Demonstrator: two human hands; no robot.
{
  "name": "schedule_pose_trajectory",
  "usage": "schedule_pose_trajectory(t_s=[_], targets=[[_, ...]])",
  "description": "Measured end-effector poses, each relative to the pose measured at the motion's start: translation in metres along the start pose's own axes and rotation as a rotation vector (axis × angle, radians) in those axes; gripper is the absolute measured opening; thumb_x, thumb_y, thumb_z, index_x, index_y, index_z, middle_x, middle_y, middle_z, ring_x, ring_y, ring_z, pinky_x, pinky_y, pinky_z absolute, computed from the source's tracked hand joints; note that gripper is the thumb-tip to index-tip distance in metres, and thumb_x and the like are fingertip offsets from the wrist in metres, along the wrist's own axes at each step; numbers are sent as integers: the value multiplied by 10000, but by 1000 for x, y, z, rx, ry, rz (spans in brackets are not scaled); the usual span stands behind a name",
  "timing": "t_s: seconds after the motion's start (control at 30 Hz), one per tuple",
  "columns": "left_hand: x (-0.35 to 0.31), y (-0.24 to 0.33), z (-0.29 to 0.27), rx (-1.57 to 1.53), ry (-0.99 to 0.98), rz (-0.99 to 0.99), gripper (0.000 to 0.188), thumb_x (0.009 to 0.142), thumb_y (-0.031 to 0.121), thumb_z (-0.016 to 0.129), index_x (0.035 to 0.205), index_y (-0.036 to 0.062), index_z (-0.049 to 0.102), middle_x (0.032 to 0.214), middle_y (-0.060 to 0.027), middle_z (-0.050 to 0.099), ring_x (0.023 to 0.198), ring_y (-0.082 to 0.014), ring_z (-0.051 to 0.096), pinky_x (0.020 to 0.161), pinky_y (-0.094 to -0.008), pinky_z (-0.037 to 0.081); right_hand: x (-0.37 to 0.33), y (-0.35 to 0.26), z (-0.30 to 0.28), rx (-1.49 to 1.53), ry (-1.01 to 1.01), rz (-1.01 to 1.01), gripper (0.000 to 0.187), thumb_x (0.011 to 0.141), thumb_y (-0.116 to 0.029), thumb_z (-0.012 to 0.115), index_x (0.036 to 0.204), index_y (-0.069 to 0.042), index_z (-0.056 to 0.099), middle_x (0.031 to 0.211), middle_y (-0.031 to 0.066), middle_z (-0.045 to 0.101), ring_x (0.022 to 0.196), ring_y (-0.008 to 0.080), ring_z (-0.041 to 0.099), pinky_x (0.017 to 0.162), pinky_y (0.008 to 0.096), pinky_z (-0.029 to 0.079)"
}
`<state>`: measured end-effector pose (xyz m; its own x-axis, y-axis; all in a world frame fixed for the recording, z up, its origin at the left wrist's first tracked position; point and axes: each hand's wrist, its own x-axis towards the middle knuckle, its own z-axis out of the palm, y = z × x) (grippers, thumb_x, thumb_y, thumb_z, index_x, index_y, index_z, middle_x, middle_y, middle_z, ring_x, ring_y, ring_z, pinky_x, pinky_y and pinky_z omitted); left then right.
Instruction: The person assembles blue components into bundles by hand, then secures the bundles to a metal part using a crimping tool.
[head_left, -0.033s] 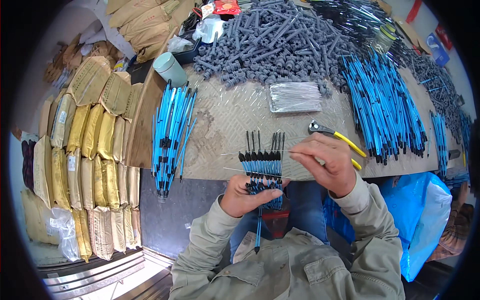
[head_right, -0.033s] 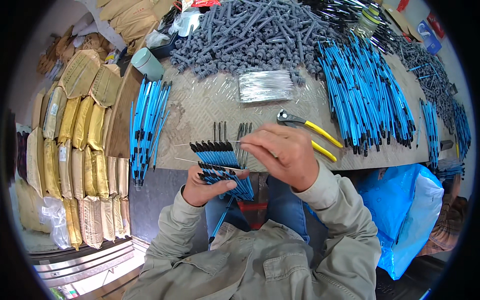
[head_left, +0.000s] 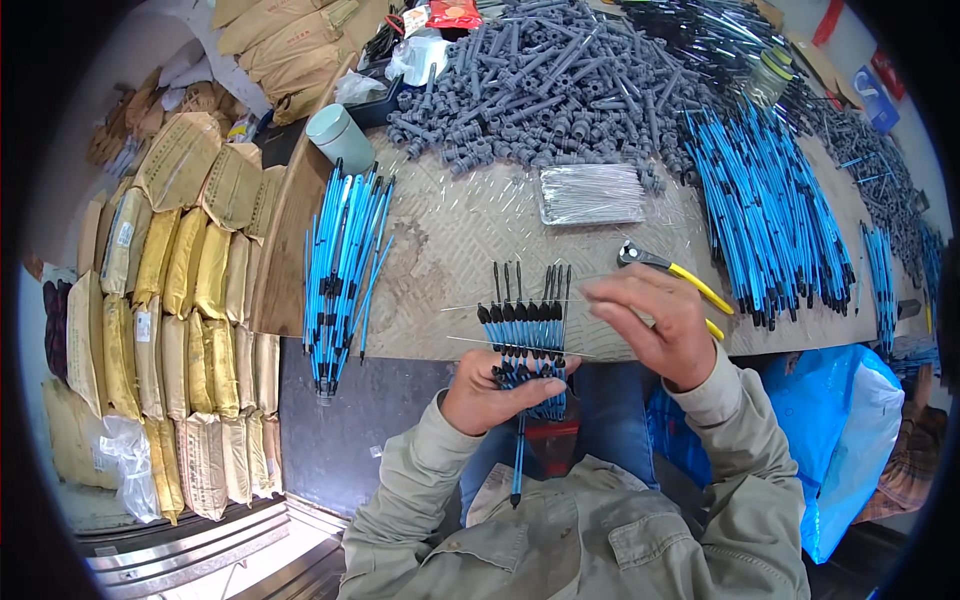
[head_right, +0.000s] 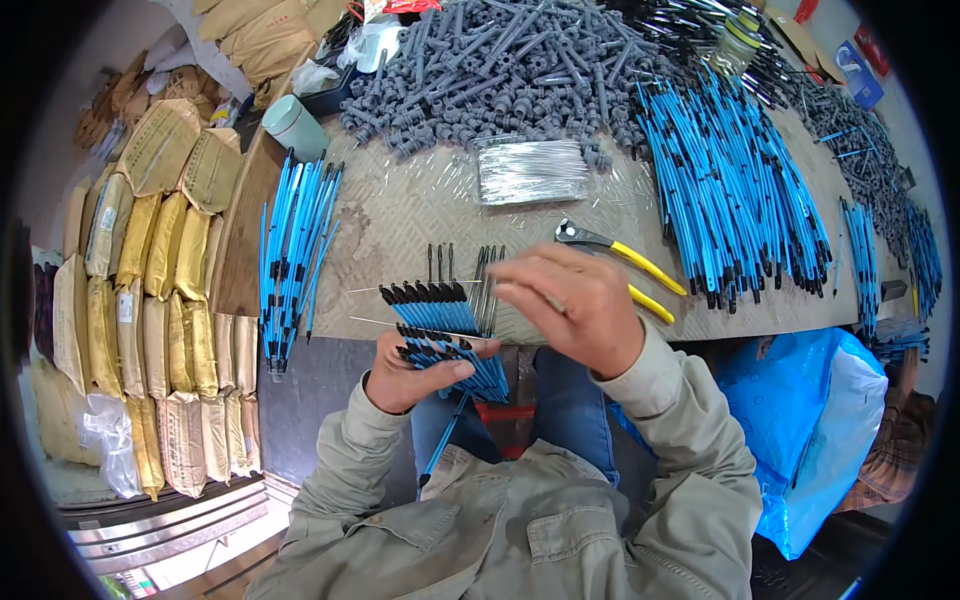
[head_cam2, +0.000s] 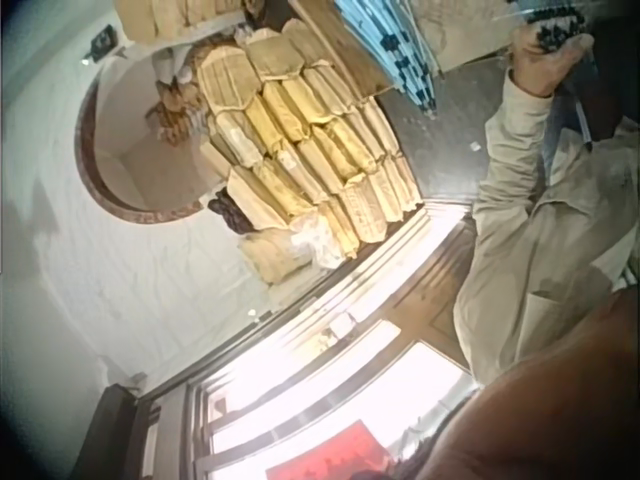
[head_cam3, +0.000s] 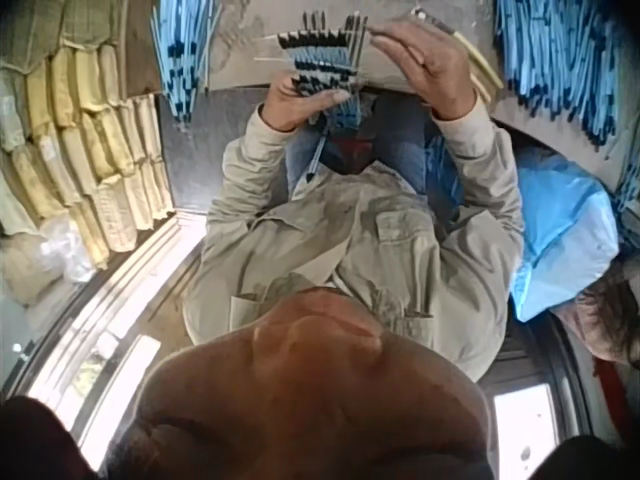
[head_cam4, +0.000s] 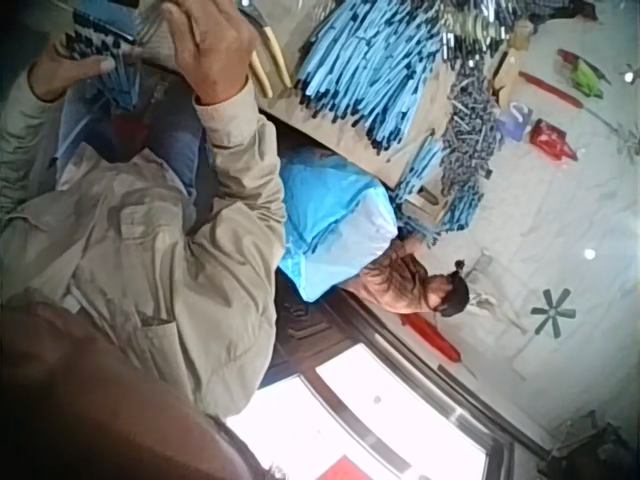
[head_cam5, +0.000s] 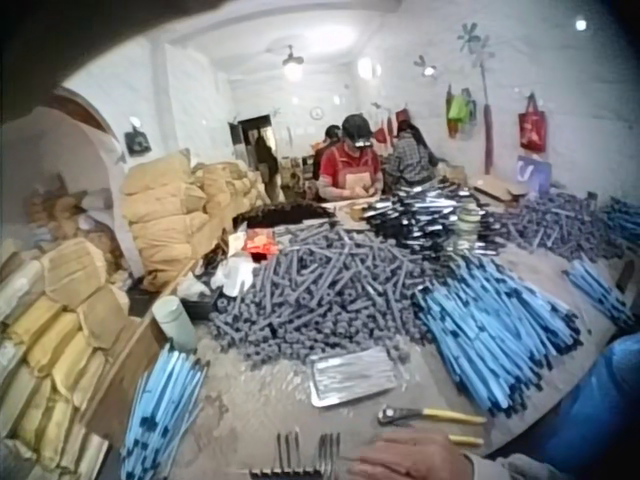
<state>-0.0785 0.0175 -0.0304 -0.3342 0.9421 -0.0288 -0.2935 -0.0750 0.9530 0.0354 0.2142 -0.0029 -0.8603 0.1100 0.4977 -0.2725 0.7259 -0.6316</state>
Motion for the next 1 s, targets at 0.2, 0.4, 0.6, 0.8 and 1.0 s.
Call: schedule_pose_trajectory(t_s=[0.2, 0.4, 0.6, 0.8, 1.0], targets=[[1, 3, 4, 81, -1, 38, 219, 779, -42, 641, 997, -58, 649, 1014, -126, 660, 960, -175, 612, 862, -312, 477, -21, 34, 39, -190, -280, 16, 566, 818, -178, 588, 1334, -58, 389, 1370, 142, 388, 1257, 280, 386, 1029, 394, 320], [5, -7, -4, 315, -148, 170, 251, 754, -46, 646, 1005, -40, 656, 1022, -143, 660, 974, -204, 619, 864, -324, 481, -3, 42, 54, -53, -501, -107, 660, 817, -261, 565, 1406, -123, 302, 1475, 87, 246, 1358, 248, 249, 1105, 394, 216], [-3, -24, -14, 374, -247, 276, 328, 738, 42, 698, 1061, 48, 641, 1096, -117, 637, 991, -245, 623, 863, -352, 488, -3, 46, 58, -243, -561, -260, 576, 871, -343, 525, 1389, -187, 326, 1451, 105, 281, 1352, 227, 252, 1104, 383, 215], [-23, -39, -5, 238, -219, 110, 425, 686, 163, 738, 1093, 108, 627, 1117, -100, 631, 961, -283, 633, 830, -374, 502, -10, 50, 64, -242, -550, -265, 576, 868, -428, 496, 1363, -157, 382, 1448, 82, 302, 1335, 248, 293, 1096, 395, 234], [-19, -54, -13, 239, -135, 168, 358, 743, 147, 670, 1083, 49, 613, 1123, -120, 624, 979, -264, 628, 839, -369, 504, -10, 50, 64, -279, -507, -260, 625, 860, -483, 466, 1351, -104, 389, 1431, 88, 328, 1338, 252, 284, 1099, 405, 222]])
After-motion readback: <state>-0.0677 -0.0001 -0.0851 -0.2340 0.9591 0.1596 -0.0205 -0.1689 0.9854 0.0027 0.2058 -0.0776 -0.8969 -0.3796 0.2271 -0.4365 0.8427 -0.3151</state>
